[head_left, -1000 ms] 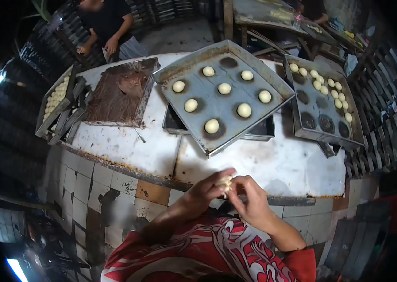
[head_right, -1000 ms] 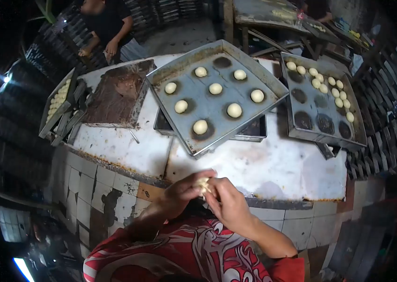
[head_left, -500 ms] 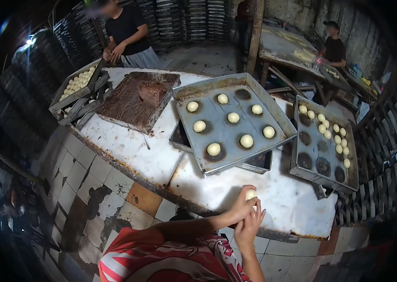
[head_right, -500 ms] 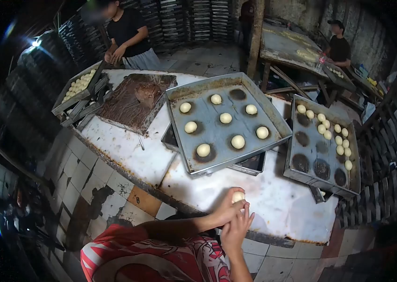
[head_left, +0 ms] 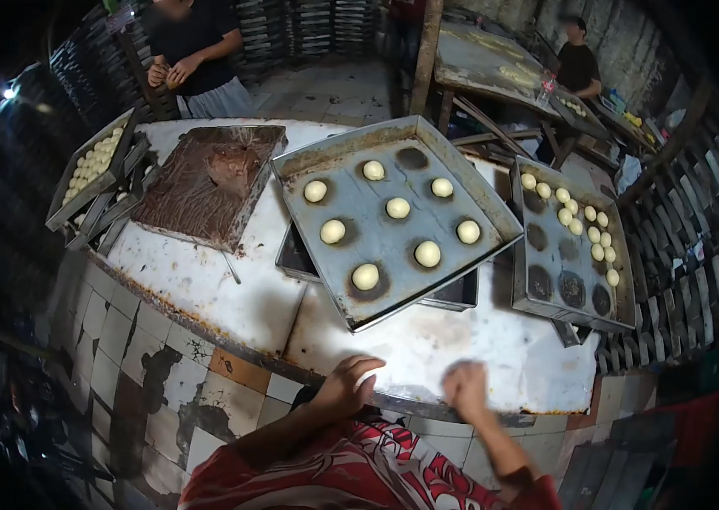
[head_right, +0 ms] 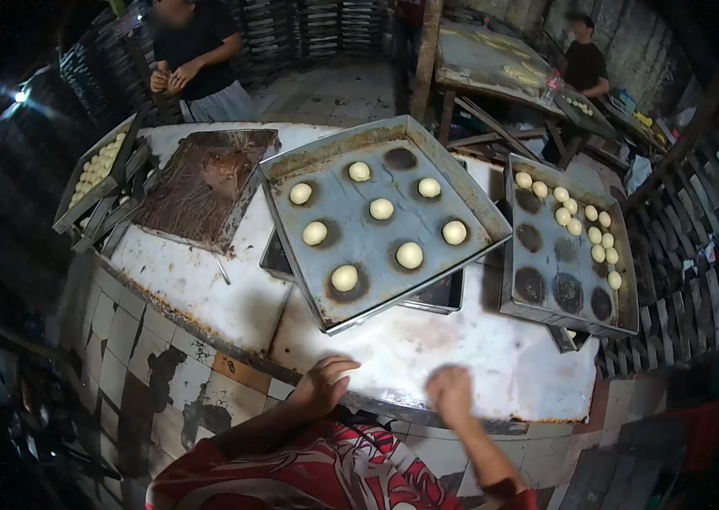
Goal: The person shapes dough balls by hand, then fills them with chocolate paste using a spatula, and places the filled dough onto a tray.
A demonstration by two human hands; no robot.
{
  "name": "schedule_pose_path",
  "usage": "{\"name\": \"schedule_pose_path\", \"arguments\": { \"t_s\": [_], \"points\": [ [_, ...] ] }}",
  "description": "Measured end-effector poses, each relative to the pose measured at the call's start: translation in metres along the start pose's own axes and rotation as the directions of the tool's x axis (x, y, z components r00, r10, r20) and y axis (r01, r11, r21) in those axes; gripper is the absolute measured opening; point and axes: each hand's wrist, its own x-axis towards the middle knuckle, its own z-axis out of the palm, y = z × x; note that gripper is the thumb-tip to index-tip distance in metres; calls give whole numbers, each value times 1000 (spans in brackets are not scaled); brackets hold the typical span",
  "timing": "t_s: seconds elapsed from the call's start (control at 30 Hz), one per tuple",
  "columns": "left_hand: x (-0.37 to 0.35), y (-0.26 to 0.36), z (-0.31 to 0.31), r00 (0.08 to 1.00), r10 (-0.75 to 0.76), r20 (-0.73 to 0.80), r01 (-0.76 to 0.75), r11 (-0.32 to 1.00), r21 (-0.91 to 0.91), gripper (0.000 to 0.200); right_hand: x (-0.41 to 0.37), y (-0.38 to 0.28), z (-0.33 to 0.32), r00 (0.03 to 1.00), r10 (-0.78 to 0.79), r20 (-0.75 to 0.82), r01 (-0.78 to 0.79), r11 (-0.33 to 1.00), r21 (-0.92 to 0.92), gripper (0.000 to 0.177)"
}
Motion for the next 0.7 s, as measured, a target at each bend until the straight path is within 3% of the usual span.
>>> {"name": "schedule_pose_path", "arguments": {
  "t_s": [0.03, 0.07, 0.13, 0.17, 0.2, 0.27, 0.3, 0.37, 0.4, 0.43, 0.47, 0.5, 0.53, 0.57, 0.6, 0.63, 0.67, 0.7],
  "points": [
    [-8, -7, -5, 1000, -28, 5, 28, 998, 60, 28, 14, -15, -9, 966, -109, -235, 39, 958, -284, 5],
    [-7, -4, -10, 999, -31, 21, 30, 998, 50, 28, 39, -35, -21, 871, -273, -409, 3, 834, -552, 9],
    [-3, 12, -22, 950, -233, 210, 273, 943, -189, 26, 78, -47, 0, 805, -240, -543, 31, 930, -365, 15],
    [1, 12, -25, 939, -208, 274, 285, 918, -278, 25, 83, -36, 17, 817, -177, -549, 11, 956, -292, 13],
    [8, 9, -30, 954, -90, 284, 179, 935, -306, 25, 74, -46, 31, 860, -134, -492, 42, 980, -194, 13],
    [21, 6, -51, 919, -48, 391, 183, 932, -314, 26, 44, -52, 46, 888, -247, -387, 84, 916, -392, 14],
    [25, -1, -64, 910, -34, 414, 179, 931, -317, 26, 36, -64, 44, 883, -237, -406, 59, 912, -406, 14],
    [23, -27, -82, 909, -14, 418, 178, 917, -357, 25, 17, -88, 34, 895, -262, -361, -50, 745, -665, 17],
    [26, -35, -94, 910, -8, 415, 172, 917, -361, 25, 18, -89, 26, 881, -252, -400, -98, 731, -676, 17],
    [27, -44, -104, 903, -49, 427, 220, 906, -362, 25, 18, -89, 16, 971, -2, -239, -160, 738, -656, 20],
    [23, -56, -106, 899, -91, 428, 289, 857, -426, 24, 18, -94, 12, 967, 251, -53, -227, 741, -632, 25],
    [25, -61, -113, 895, -101, 435, 308, 845, -438, 24, 47, -134, -17, 602, 699, 385, -518, 709, -479, 37],
    [25, -66, -119, 893, -119, 433, 328, 832, -447, 23, 48, -139, -29, 741, 446, 502, -331, 893, -305, 43],
    [20, -80, -115, 905, -108, 412, 328, 794, -512, 23, 62, -170, -42, 691, 455, 562, -441, 881, -172, 42],
    [20, -82, -119, 882, -166, 442, 414, 721, -556, 23, 86, -219, -65, 764, 252, 594, -260, 963, -73, 40],
    [20, -85, -120, 895, -146, 422, 393, 709, -586, 24, 110, -264, -88, 796, 192, 574, -237, 972, 4, 36],
    [21, -87, -123, 904, -132, 406, 376, 694, -613, 24, 136, -310, -112, 866, 161, 473, -123, 986, -110, 30],
    [22, -89, -126, 901, -128, 413, 380, 693, -613, 24, 158, -344, -132, 952, 12, 305, 41, 985, -169, 25]
  ]
}}
